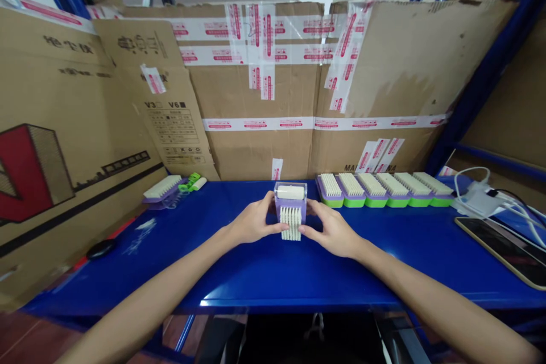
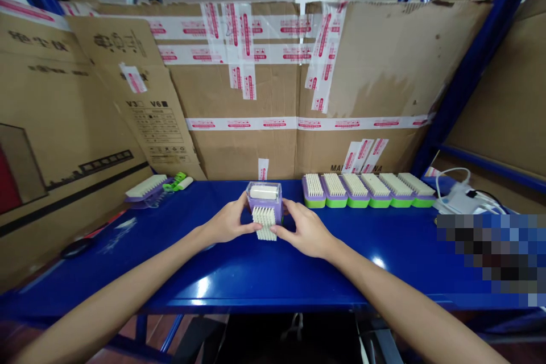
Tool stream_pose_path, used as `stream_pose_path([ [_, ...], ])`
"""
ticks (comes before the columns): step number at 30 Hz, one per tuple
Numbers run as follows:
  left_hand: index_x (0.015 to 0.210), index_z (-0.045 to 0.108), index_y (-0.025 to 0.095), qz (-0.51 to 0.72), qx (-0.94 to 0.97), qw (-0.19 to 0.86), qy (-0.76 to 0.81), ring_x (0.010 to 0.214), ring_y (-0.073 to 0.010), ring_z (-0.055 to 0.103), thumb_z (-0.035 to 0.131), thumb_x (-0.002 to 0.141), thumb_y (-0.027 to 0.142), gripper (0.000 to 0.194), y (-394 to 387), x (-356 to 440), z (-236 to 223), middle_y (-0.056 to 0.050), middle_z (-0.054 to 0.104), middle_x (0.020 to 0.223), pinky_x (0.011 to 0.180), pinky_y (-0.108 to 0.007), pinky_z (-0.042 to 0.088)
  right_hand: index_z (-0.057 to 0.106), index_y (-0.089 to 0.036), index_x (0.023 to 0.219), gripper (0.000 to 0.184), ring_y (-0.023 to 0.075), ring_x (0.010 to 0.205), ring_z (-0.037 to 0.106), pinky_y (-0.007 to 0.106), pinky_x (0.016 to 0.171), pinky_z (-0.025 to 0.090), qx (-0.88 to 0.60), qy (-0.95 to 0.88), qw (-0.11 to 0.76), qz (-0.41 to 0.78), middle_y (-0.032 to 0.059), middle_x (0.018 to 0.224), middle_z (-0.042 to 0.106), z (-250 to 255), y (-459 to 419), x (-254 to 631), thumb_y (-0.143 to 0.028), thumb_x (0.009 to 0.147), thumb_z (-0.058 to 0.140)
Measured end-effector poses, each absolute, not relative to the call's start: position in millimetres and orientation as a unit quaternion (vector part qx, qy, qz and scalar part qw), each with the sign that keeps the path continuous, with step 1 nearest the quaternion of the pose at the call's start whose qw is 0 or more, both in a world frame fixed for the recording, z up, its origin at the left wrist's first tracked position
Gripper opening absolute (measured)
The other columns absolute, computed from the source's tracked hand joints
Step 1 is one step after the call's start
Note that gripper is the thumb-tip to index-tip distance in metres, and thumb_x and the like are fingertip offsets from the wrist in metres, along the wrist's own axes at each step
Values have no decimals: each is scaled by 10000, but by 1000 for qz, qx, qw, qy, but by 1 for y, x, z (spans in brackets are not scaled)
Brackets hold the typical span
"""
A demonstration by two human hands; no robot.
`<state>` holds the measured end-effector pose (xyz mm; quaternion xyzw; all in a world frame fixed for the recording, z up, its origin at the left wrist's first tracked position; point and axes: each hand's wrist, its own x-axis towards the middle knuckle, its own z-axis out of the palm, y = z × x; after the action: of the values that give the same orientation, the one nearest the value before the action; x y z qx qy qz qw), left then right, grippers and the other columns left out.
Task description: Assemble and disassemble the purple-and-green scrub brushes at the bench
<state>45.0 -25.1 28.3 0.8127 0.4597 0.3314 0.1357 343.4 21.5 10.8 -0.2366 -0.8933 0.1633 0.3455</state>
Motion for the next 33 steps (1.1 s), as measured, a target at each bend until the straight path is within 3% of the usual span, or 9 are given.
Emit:
stream_pose_path([
  [3,1373,563,217,324,817,129,458,1084,-365,840,815,918,729,730,-26,46,28,-156,820,1272,933,-516,689,616,-233,1527,554,359,1187,782,578,1037,657,-234,-881,392,124,170,1304,800,13,23,345,-582,1104,691],
  [8,1336,599,217,307,835,80,450,1131,-384,832,822,886,786,759,-25,44,25,-146,820,1253,967,-524,681,615,-239,1489,506,337,1130,775,528,982,659,-193,-871,444,82,153,1283,796,18,20,347,-561,1107,693],
  [13,1385,605,199,302,848,26,435,1101,-375,828,814,877,829,836,-25,45,21,-147,810,1237,965,-530,680,618,-226,1424,494,339,1068,762,487,895,650,-191,-879,429,80,138,1193,777,23,10,345,-587,1096,698],
  [20,1425,605,181,294,860,2,416,1110,-368,821,718,921,897,883,-22,43,14,-158,805,1228,1000,-535,675,574,-229,1375,428,303,1023,742,480,897,641,-183,-889,400,126,115,1169,731,27,7,345,-547,1110,682],
  [25,1539,554,178,321,869,35,376,1254,-391,779,559,996,926,925,-23,45,16,-199,757,1403,1086,-563,646,570,-245,1374,416,291,1008,729,470,883,644,-183,-891,391,138,108,1173,726,29,7,344,-533,1102,700],
  [28,1582,539,174,343,872,62,343,1322,-386,743,442,1080,862,857,-26,48,18,-211,721,1473,1155,-574,609,566,-250,1382,437,299,1015,729,473,873,646,-185,-894,388,130,111,1183,728,29,5,344,-548,1096,709],
  [33,1583,546,178,342,866,71,357,1332,-372,730,488,1131,702,695,-30,51,22,-201,714,1484,1185,-568,585,564,-258,1419,441,323,1079,732,498,917,654,-189,-898,379,122,127,1224,728,28,5,344,-550,1112,687],
])
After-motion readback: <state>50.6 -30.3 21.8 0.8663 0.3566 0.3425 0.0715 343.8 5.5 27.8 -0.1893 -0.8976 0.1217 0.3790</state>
